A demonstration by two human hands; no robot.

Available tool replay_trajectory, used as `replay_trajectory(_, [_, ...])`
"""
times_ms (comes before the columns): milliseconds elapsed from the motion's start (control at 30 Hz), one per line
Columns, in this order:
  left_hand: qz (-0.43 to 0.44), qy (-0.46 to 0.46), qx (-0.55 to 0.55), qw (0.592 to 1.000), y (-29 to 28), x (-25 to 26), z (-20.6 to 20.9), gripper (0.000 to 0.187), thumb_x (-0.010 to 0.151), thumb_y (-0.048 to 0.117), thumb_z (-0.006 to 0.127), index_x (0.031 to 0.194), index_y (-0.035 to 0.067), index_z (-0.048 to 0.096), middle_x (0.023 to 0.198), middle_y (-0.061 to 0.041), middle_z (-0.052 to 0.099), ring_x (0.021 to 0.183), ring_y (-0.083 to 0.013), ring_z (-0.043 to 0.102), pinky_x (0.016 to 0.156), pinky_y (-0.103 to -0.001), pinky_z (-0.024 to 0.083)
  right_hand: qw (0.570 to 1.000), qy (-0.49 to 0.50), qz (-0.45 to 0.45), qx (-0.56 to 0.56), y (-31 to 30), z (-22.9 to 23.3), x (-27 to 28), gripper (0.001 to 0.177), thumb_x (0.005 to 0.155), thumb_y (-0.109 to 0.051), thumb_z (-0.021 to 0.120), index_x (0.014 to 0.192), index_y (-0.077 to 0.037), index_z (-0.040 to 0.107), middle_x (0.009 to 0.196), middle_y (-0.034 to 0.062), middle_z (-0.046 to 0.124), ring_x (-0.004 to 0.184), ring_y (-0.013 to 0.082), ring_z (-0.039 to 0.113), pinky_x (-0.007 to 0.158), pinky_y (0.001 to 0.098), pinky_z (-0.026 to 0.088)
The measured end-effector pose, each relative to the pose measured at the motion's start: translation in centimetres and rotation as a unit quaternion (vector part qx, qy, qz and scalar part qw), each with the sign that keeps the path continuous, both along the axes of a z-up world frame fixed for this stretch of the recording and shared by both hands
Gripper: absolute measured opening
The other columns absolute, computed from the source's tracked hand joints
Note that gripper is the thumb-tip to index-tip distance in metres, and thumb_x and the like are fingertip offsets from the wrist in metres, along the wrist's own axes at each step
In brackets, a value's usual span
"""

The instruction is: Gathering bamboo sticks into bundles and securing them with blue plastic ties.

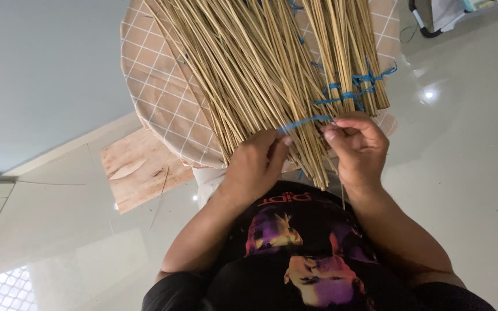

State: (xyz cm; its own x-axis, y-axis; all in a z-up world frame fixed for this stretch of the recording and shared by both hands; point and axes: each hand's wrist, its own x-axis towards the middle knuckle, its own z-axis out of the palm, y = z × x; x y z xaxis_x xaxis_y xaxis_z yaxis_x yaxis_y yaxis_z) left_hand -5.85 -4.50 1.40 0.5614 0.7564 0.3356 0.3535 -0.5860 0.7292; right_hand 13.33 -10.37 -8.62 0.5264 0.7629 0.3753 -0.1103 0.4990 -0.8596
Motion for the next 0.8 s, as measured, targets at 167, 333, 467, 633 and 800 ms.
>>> replay_trajectory(167, [0.001,-0.061,0.029,0.998,1.0,-0.6,0.0,0.025,0.105,0.012,0.054,0.097,-0.003,0.073,0.067,-0.019,0.068,0.054,-0.0364,0.067,0.051,-0.040,0.053,0.999,-0.019,-0.034,0.033,0.6,0.4,1.7,0.024,0.091,0.010,0.074,0.109,0.008,0.058,0.105,0.0175,0.064,0.097,0.0227,0.072,0.091,0.0334,0.063])
replay_trajectory(333, [0.014,-0.125,0.047,0.991,1.4,-1.6,0.2,0.023,0.105,0.010,0.052,0.106,-0.004,0.071,0.073,-0.018,0.067,0.057,-0.0332,0.064,0.055,-0.041,0.052,0.992,-0.087,-0.054,0.080,1.7,2.5,4.3,0.020,0.093,0.013,0.069,0.109,0.007,0.058,0.102,0.0204,0.063,0.093,0.0277,0.070,0.089,0.0370,0.063])
replay_trajectory(467, [-0.018,-0.132,0.032,0.991,0.9,-1.7,0.9,0.025,0.104,0.015,0.055,0.106,-0.007,0.066,0.073,-0.007,0.058,0.054,-0.0138,0.056,0.047,-0.026,0.050,0.974,-0.200,-0.049,0.094,0.6,8.4,3.4,0.020,0.101,0.017,0.060,0.112,0.000,0.058,0.111,0.0123,0.059,0.094,0.0167,0.060,0.092,0.0253,0.053])
replay_trajectory(633, [0.040,-0.140,0.093,0.985,3.0,-3.8,-0.6,0.016,0.102,0.011,0.059,0.098,-0.003,0.068,0.075,-0.007,0.063,0.058,-0.0133,0.054,0.049,-0.023,0.048,0.862,-0.494,-0.043,0.111,5.2,14.0,4.1,0.015,0.098,0.019,0.073,0.108,0.007,0.071,0.097,0.0181,0.069,0.063,0.0144,0.047,0.051,0.0266,0.031])
replay_trajectory(800, [0.138,-0.170,0.044,0.975,3.4,-6.1,0.5,0.012,0.098,0.005,0.065,0.098,-0.007,0.069,0.078,-0.009,0.064,0.063,-0.0132,0.053,0.059,-0.025,0.047,0.811,-0.581,-0.046,0.057,16.1,14.3,6.5,0.012,0.103,0.015,0.077,0.111,0.006,0.077,0.085,0.0096,0.065,0.056,0.0147,0.046,0.049,0.0294,0.030])
